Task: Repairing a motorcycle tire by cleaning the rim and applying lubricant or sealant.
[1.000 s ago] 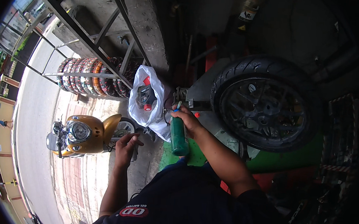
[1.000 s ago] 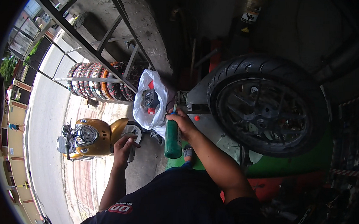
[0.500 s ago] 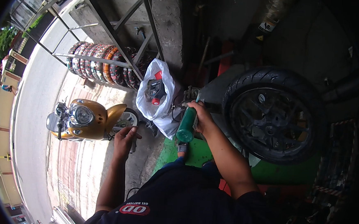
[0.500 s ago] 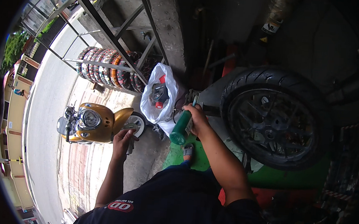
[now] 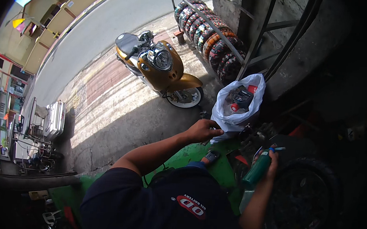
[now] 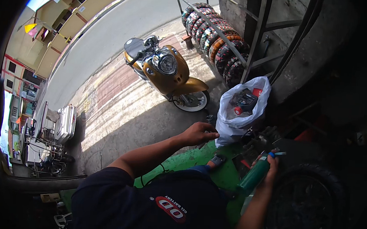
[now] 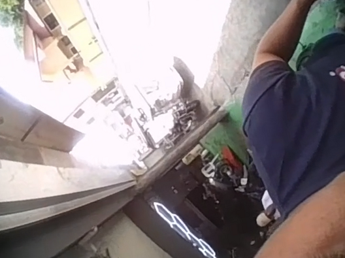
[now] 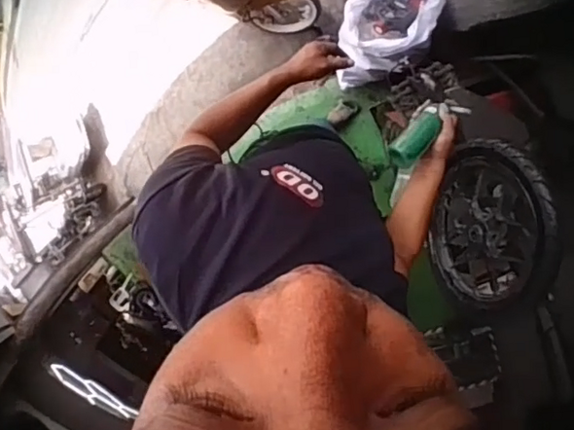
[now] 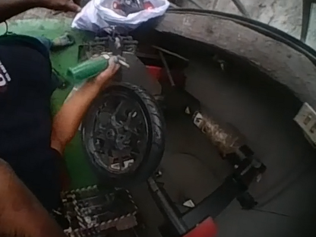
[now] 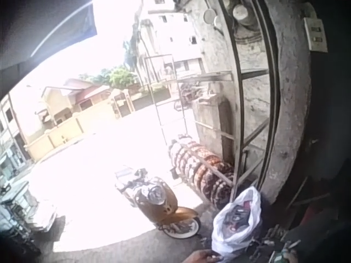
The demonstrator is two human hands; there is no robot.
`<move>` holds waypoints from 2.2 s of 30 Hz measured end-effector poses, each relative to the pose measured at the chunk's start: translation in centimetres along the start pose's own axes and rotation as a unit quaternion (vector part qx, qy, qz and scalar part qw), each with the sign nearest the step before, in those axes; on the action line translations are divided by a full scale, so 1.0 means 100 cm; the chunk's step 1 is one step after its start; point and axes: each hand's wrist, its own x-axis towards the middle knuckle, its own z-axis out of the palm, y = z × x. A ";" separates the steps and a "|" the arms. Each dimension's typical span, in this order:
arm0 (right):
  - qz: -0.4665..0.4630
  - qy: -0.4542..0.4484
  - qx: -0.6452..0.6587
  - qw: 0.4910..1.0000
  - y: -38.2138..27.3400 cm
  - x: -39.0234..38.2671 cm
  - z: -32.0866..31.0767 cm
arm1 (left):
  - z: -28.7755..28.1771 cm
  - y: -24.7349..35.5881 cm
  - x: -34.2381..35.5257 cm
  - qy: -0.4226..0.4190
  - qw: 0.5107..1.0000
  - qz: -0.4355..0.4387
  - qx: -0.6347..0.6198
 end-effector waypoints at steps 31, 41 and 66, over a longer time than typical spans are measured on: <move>-0.104 -0.322 -0.212 0.917 -0.001 -0.004 -0.008 | -0.025 -0.031 0.019 0.081 0.978 -0.068 -0.181; -0.064 -0.061 -0.027 0.996 0.002 0.000 -0.014 | -0.029 -0.038 0.018 0.094 0.967 -0.090 -0.219; -0.070 -0.274 -0.196 0.939 -0.001 0.005 -0.023 | -0.001 -0.050 0.018 0.078 0.967 -0.066 -0.233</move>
